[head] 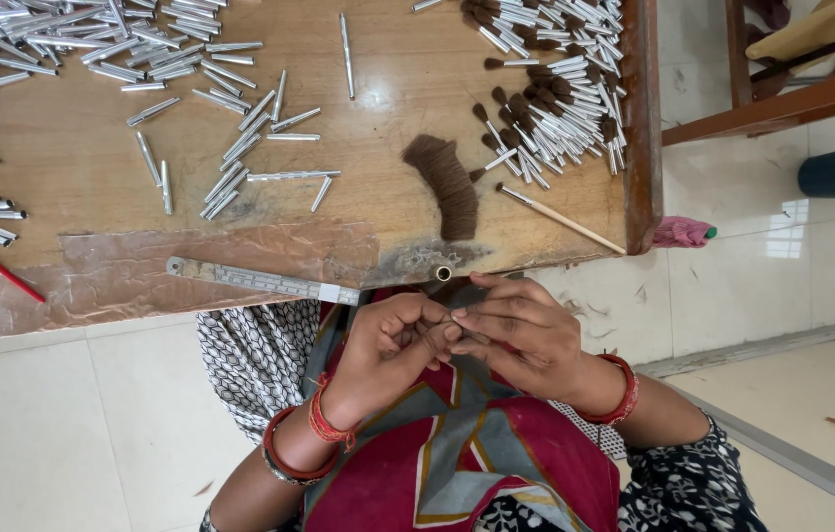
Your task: Inserting hair bundles into metal ferrules to assemble brushes and using a ruler for alignment.
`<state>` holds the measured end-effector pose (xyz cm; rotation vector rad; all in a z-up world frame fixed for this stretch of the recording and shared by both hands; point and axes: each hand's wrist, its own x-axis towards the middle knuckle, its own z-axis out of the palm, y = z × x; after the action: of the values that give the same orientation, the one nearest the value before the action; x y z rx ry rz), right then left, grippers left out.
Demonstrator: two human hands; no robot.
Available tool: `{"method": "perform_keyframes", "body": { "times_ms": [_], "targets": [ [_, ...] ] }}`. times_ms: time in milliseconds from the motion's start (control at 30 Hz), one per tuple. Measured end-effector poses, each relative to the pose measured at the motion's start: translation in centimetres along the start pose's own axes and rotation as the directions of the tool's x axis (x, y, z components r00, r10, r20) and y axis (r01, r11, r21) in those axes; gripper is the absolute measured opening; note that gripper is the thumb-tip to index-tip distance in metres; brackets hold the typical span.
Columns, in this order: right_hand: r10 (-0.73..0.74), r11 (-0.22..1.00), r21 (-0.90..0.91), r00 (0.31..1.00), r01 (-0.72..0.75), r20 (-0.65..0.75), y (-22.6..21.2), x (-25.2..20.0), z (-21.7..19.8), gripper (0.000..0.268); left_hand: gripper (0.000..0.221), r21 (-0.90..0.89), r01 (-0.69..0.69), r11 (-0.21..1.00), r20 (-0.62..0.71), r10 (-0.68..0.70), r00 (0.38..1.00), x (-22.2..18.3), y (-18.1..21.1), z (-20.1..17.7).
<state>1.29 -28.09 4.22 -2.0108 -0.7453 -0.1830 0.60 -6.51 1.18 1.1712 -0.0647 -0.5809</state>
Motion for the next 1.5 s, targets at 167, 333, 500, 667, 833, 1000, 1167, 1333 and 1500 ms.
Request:
{"method": "perform_keyframes", "body": {
  "times_ms": [167, 333, 500, 667, 833, 1000, 1167, 1333, 1500],
  "targets": [
    [-0.022, 0.994, -0.104, 0.999, 0.017, -0.043, -0.5, 1.3, -1.1, 0.044, 0.005, 0.426, -0.206, 0.881, -0.06, 0.255, 0.965, 0.8, 4.7, 1.3],
    [-0.052, 0.961, -0.273, 0.998, 0.044, -0.021, 0.4, 1.1, -2.1, 0.035, 0.006, 0.652, -0.326, 0.685, 0.029, 0.406, 0.913, 2.2, 6.4, 1.7],
    [0.04, 0.942, -0.334, 0.999, -0.033, 0.012, 2.7, 1.0, -1.9, 0.031, 0.013, 0.746, -0.303, 0.593, 0.029, 0.426, 0.904, 4.2, 7.7, 0.7],
    [0.065, 0.918, -0.395, 0.994, -0.023, 0.092, 4.0, 2.3, -0.9, 0.035, 0.021, 0.834, -0.324, 0.446, 0.101, 0.454, 0.885, 7.8, 7.9, -1.3],
    [0.066, 0.904, -0.427, 0.996, -0.032, 0.066, 4.0, 2.4, -0.9, 0.031, 0.025, 0.858, -0.344, 0.382, 0.197, 0.373, 0.907, 10.6, 6.6, -1.5],
    [0.131, 0.846, -0.531, 0.986, -0.056, 0.104, 4.2, 2.7, -1.1, 0.039, 0.018, 0.887, -0.34, 0.311, 0.218, 0.367, 0.904, 11.9, 5.4, -1.4],
    [0.1, 0.844, -0.535, 0.991, -0.04, 0.084, 4.8, 3.0, -0.8, 0.036, 0.017, 0.897, -0.323, 0.303, 0.198, 0.377, 0.905, 12.2, 5.2, -1.3],
    [0.101, 0.832, -0.554, 0.991, -0.034, 0.091, 4.4, 3.0, -1.0, 0.034, 0.019, 0.892, -0.311, 0.329, 0.18, 0.373, 0.91, 12.0, 6.2, -1.3],
    [0.1, 0.847, -0.531, 0.991, -0.038, 0.089, 4.1, 2.9, -1.1, 0.039, 0.028, 0.882, -0.275, 0.383, 0.184, 0.258, 0.948, 11.9, 7.2, -1.4]
  ]
}}
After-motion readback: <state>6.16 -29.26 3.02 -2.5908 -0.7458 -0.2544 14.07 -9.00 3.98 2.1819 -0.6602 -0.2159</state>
